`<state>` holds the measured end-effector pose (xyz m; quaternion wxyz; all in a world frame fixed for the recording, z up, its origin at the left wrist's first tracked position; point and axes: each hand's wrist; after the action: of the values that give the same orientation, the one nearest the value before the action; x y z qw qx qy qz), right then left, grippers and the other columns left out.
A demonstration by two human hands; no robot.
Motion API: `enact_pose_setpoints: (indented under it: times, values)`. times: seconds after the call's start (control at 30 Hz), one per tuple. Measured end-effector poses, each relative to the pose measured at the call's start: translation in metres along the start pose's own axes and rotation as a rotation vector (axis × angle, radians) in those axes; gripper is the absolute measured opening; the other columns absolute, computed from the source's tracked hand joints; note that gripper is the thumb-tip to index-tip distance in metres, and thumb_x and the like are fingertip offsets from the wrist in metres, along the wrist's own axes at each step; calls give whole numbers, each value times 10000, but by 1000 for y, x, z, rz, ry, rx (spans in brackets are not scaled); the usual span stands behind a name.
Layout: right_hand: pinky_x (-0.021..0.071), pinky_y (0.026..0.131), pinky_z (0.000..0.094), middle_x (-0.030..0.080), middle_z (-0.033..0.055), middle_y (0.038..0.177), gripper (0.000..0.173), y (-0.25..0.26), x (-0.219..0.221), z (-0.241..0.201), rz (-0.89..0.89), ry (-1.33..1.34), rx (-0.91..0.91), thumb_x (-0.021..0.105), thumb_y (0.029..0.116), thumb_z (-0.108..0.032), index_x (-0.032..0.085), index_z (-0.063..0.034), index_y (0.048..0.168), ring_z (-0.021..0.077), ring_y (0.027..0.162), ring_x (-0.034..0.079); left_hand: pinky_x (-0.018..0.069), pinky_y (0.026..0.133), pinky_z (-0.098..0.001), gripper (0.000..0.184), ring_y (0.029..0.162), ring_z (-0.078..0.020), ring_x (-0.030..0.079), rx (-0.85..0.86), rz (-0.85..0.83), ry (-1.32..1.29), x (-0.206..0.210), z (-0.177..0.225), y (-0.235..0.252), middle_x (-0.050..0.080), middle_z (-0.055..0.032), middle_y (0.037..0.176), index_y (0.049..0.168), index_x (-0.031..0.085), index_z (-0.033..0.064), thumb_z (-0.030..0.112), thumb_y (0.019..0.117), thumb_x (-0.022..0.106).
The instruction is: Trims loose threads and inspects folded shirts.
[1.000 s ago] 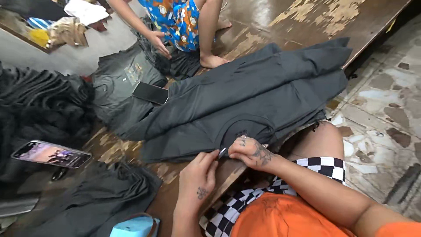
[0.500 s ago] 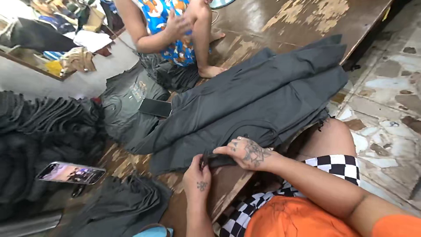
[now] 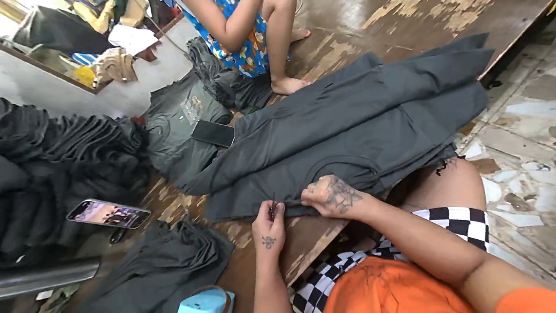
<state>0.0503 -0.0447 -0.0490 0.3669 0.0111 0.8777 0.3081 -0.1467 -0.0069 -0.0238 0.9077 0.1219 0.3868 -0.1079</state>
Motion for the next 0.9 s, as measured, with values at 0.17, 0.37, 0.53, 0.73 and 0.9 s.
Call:
enact_pose_setpoints:
  times: [0.17, 0.37, 0.53, 0.73, 0.9]
  values:
    - [569, 651, 415, 684, 144, 719, 253, -14, -6, 4, 115, 186, 87, 506, 1037, -118, 686, 35, 947, 278, 669, 703, 464, 658, -196, 193, 694, -8, 553, 15, 34, -56, 1, -3, -2, 614, -4, 796, 1046, 631, -50, 125, 985, 578]
    - [491, 888, 405, 610, 142, 660, 472, -42, -11, 0, 105, 330, -58, 459, 1079, -299, 622, -3, 750, 280, 709, 638, 495, 653, -270, 490, 706, -78, 577, 46, 30, -36, 4, -5, -6, 659, -68, 891, 1351, 552, -73, 75, 887, 606]
    - [518, 698, 409, 603, 105, 616, 490, -40, -16, -19, 128, 169, -162, 588, 993, -434, 635, -51, 692, 264, 625, 636, 537, 778, -286, 361, 863, -102, 661, 101, 29, -15, 4, -4, -4, 718, -114, 1041, 1224, 656, -51, 20, 873, 617]
    - [550, 815, 577, 703, 258, 994, 207, 4, 3, -17, -161, -21, 78, 654, 945, -115, 723, 25, 1081, 451, 956, 699, 536, 774, -294, 330, 843, -106, 659, 84, 29, -6, 4, -4, -6, 715, -113, 1004, 1212, 656, -54, 42, 899, 623]
    - [513, 912, 583, 709, 265, 1066, 249, 10, -13, -14, -303, 120, 159, 596, 972, -85, 681, 40, 1170, 442, 1048, 686, 541, 784, -301, 301, 852, -116, 663, 84, 28, -35, 3, -8, -8, 717, -124, 1006, 1183, 666, -67, 30, 906, 597]
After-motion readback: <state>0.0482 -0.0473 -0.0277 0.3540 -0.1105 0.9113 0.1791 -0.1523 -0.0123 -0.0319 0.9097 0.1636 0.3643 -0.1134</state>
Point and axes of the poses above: each hand's wrist, its own y-axis towards the middle knuckle, its own x-axis out of the palm, z = x × y
